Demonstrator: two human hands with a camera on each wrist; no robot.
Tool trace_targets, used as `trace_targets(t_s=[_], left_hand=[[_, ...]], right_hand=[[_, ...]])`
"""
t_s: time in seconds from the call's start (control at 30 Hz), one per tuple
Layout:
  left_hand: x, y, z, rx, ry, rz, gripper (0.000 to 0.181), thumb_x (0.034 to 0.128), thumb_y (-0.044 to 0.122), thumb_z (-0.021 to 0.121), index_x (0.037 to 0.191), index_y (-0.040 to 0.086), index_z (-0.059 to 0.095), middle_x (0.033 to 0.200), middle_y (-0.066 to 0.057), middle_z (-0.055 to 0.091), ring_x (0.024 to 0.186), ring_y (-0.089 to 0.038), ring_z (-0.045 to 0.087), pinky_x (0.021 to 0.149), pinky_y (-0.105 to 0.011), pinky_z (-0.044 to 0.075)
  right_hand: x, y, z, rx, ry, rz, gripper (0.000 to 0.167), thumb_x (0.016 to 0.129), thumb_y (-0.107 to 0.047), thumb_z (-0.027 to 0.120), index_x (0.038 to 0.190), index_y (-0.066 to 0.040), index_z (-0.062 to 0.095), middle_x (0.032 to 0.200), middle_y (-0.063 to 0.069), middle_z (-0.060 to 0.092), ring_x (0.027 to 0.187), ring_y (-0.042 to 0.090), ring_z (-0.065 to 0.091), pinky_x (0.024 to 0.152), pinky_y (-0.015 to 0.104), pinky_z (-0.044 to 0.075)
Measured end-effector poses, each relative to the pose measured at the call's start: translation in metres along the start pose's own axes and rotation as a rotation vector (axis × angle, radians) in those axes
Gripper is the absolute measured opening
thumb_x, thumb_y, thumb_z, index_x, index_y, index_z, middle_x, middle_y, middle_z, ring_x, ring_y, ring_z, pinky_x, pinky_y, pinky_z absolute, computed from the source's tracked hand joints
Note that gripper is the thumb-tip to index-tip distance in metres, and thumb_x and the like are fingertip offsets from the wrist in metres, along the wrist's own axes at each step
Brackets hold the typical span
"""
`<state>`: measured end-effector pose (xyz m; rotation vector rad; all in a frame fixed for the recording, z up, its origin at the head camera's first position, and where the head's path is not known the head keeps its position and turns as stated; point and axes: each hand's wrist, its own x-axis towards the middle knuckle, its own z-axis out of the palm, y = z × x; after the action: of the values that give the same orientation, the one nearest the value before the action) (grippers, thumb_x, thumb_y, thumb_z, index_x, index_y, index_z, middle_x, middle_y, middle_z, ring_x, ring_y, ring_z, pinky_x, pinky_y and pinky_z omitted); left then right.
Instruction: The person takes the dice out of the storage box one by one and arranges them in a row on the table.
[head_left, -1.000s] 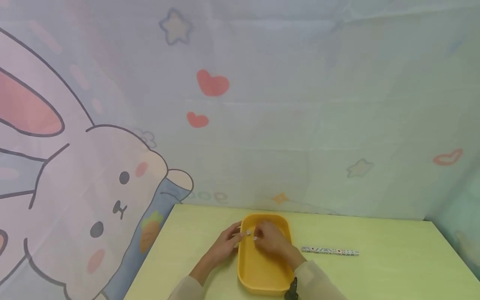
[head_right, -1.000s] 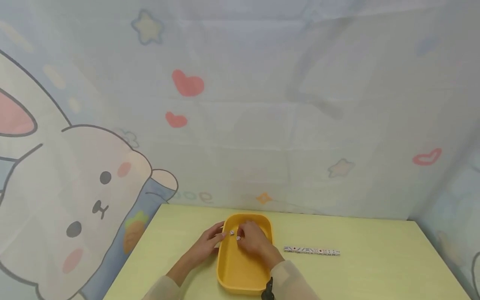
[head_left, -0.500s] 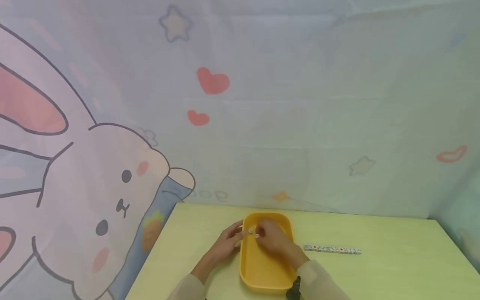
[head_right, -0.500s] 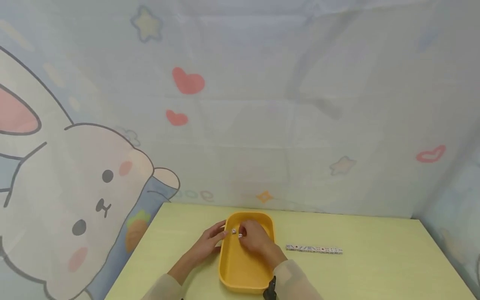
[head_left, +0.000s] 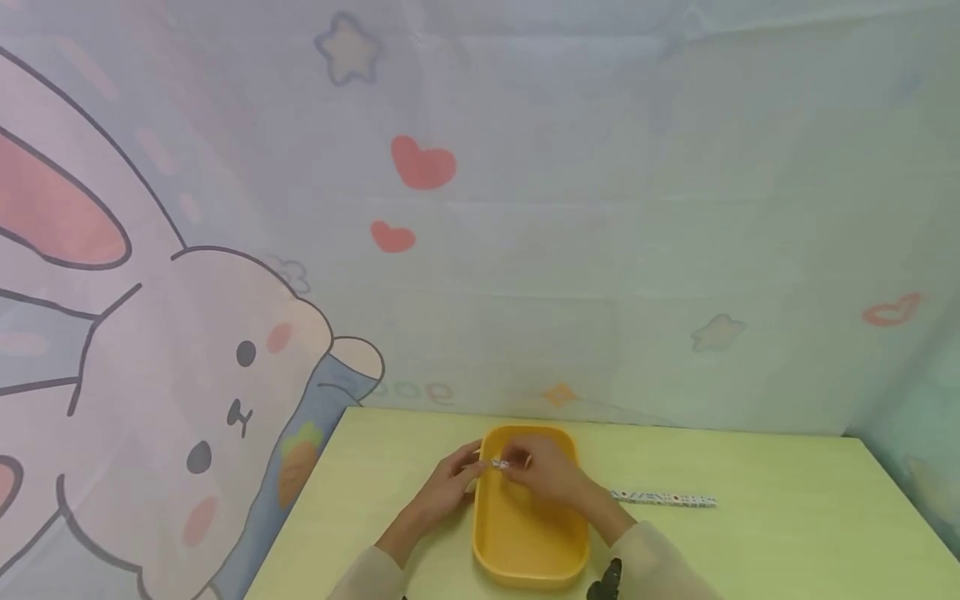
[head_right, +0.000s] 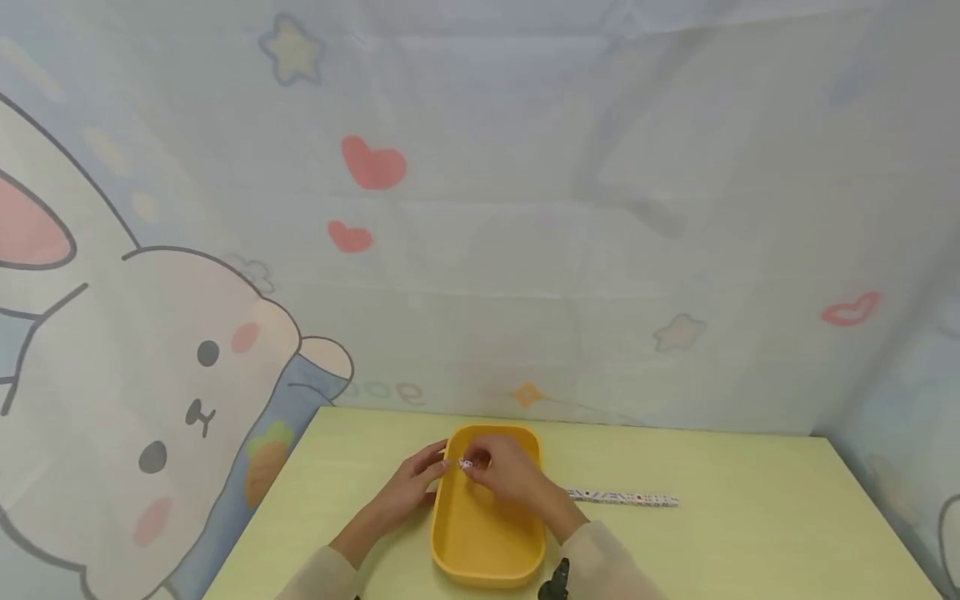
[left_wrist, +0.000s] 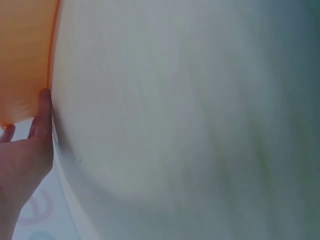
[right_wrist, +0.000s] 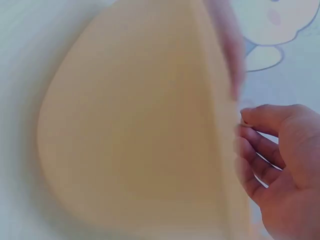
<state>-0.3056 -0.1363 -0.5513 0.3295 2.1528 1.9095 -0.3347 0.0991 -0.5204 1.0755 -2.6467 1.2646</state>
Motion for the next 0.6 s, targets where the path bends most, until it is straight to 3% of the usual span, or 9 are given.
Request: trace_targets(t_s=[0.27, 0.6], left_hand=[[0.003, 0.002, -0.004, 0.012, 0.010, 0.001, 0.053, 0.1140, 0.024, 0.052, 0.163, 0.008, 0.040, 0.154, -0.026, 0.049, 0.131, -0.041, 0.058, 0.093, -0.047, 0.062], [0.008, -0.001, -0.003, -0.042, 0.010, -0.034, 0.055, 0.1140, 0.024, 0.051, 0.164, 0.007, 0.037, 0.156, -0.028, 0.046, 0.130, -0.039, 0.059, 0.097, -0.049, 0.060]], right_hand=[[-0.037, 0.004, -0.063, -0.078, -0.008, -0.022, 0.006, 0.100, -0.012, 0.075, 0.099, -0.018, 0.074, 0.092, -0.012, 0.068, 0.084, 0.008, 0.062, 0.073, 0.029, 0.056], [-0.108, 0.057, -0.149, -0.181, 0.057, 0.113, 0.011, 0.097, -0.005, 0.077, 0.098, -0.014, 0.070, 0.089, -0.009, 0.066, 0.082, 0.007, 0.061, 0.068, 0.027, 0.055]])
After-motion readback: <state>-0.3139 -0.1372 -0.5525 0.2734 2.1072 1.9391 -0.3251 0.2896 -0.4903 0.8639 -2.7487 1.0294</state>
